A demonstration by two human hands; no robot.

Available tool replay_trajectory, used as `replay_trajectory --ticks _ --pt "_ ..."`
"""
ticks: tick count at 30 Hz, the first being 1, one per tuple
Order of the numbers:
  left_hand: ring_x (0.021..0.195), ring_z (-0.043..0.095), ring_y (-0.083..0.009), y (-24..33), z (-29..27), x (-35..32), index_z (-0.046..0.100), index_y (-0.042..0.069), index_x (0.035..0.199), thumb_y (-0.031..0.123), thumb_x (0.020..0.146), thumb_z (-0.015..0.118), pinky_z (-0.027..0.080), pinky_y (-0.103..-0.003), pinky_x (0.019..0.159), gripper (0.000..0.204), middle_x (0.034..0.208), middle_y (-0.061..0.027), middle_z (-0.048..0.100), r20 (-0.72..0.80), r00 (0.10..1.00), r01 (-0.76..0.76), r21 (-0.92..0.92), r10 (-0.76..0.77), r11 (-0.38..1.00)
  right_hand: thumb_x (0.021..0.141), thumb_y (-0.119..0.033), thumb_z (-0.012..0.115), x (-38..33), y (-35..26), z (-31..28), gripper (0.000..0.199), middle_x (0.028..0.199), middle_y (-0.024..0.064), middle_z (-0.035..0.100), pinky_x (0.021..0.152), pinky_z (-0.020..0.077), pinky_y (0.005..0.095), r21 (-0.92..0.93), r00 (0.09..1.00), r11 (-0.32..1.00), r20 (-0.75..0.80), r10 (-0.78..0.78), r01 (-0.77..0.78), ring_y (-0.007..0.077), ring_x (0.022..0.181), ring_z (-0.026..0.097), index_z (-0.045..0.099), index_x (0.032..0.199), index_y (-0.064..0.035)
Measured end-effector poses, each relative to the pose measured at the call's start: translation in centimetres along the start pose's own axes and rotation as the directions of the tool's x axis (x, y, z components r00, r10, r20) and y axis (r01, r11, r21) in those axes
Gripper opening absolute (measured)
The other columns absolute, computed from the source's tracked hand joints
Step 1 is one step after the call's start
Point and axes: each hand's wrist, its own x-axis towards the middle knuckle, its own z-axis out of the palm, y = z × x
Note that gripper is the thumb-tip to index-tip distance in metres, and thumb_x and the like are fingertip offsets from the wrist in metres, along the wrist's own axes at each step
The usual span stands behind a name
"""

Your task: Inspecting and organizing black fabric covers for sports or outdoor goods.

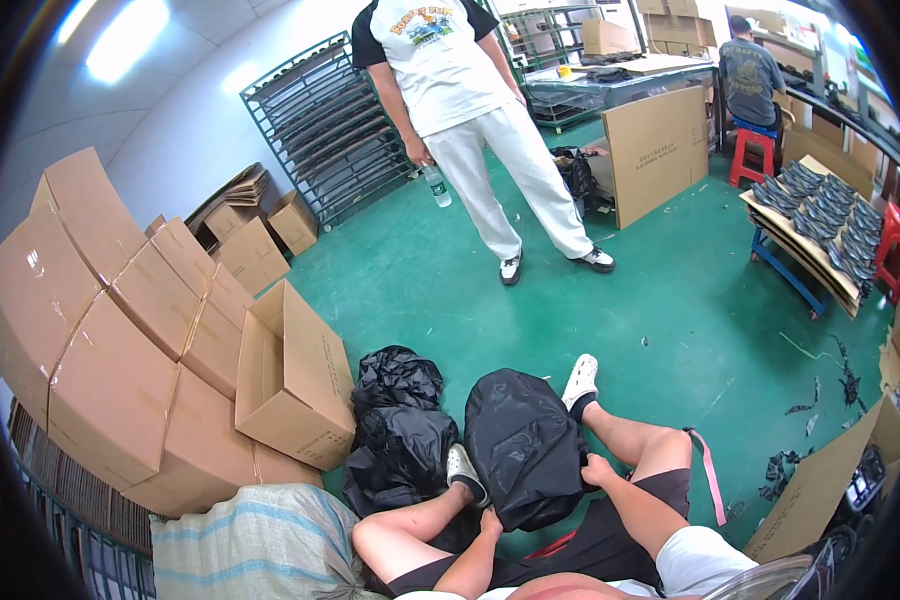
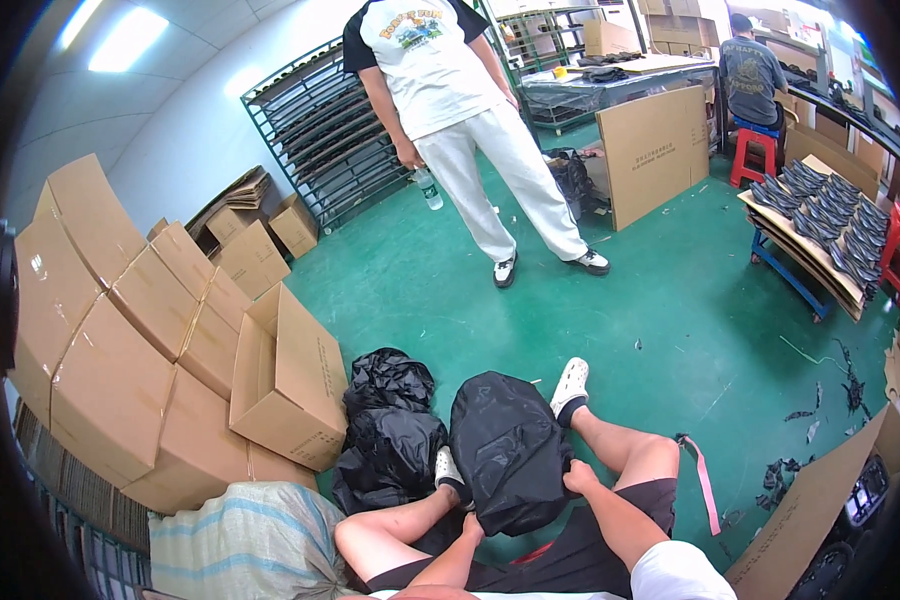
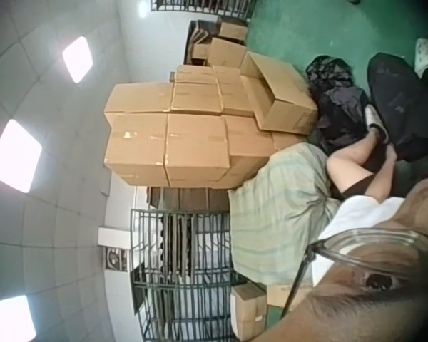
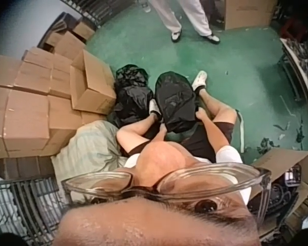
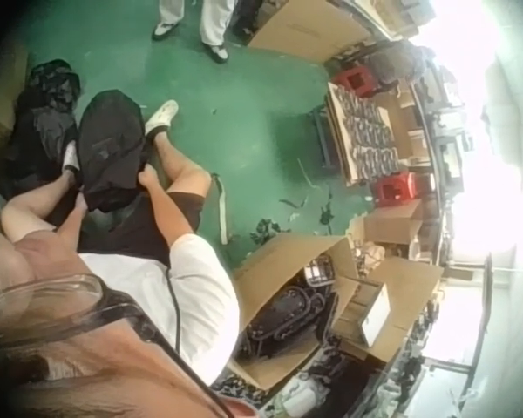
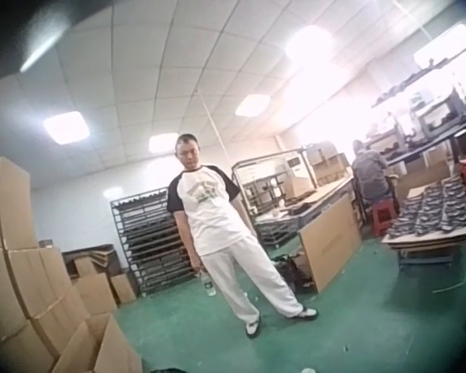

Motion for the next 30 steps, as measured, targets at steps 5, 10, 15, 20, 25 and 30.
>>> replay_trajectory --ticks 5,10,15,20,25,30 --pt "0.104 0.064 -0.0379 -2.8 -0.6 2.1 0.060 -0.004 0.111 0.050 0.094 0.045 0.048 -0.045 0.085 0.058 0.109 -0.0289 0.064 -0.139 0.974 -0.172 0.073 0.181 0.982 0.079 -0.014 0.054 -0.4 -1.6 0.0 0.040 0.120 0.0276 0.060 0.098 0.0460 0.0446 -0.010 0.999 0.999 0.011 -0.032 0.032 0.0389 0.114 0.058 0.060 0.115 0.0027" --pt "0.101 0.065 -0.0381 -1.3 0.2 0.9 0.061 -0.004 0.109 0.050 0.093 0.046 0.049 -0.045 0.082 0.058 0.108 -0.0280 0.064 -0.051 0.993 -0.099 0.067 0.102 0.993 0.079 -0.014 0.054 -0.1 -0.3 -0.2 0.040 0.120 0.0275 0.060 0.098 0.0456 0.0446 0.008 1.000 1.000 0.002 -0.002 0.002 0.0388 0.115 0.058 0.060 0.115 0.0023" --pt "0.106 0.063 -0.0378 -2.1 0.4 2.1 0.061 -0.004 0.110 0.050 0.093 0.047 0.048 -0.045 0.086 0.059 0.112 -0.0278 0.064 -0.024 0.992 -0.124 0.011 0.124 0.992 0.079 -0.014 0.054 0.0 0.2 0.0 0.040 0.120 0.0276 0.060 0.098 0.0456 0.0449 -0.003 1.000 1.000 -0.005 0.007 -0.008 0.0394 0.115 0.057 0.060 0.114 0.0027" --pt "0.112 0.060 -0.0380 -2.9 0.1 2.7 0.061 -0.005 0.112 0.051 0.092 0.048 0.046 -0.045 0.091 0.061 0.116 -0.0267 0.063 -0.026 0.996 -0.084 -0.004 0.083 0.996 0.078 -0.014 0.054 -0.3 -0.3 0.1 0.040 0.120 0.0282 0.060 0.098 0.0455 0.0448 -0.011 1.000 1.000 0.013 -0.008 0.008 0.0395 0.115 0.057 0.061 0.113 0.0032" --pt "0.110 0.061 -0.0373 -1.2 -0.3 0.9 0.061 -0.005 0.112 0.052 0.091 0.049 0.046 -0.044 0.089 0.062 0.114 -0.0277 0.063 0.008 0.999 -0.037 0.025 0.037 0.999 0.078 -0.014 0.053 0.0 0.0 0.1 0.040 0.120 0.0287 0.060 0.098 0.0454 0.0447 -0.024 1.000 0.999 0.004 -0.020 0.020 0.0398 0.115 0.057 0.061 0.113 0.0038" --pt "0.110 0.061 -0.0364 -0.7 0.1 0.8 0.060 -0.005 0.113 0.052 0.091 0.049 0.047 -0.044 0.089 0.062 0.114 -0.0286 0.062 0.035 0.997 -0.068 0.040 0.067 0.997 0.078 -0.014 0.053 0.4 0.3 -0.1 0.041 0.119 0.0294 0.060 0.098 0.0453 0.0450 -0.013 1.000 1.000 -0.005 -0.021 0.021 0.0403 0.114 0.057 0.060 0.114 0.0045"
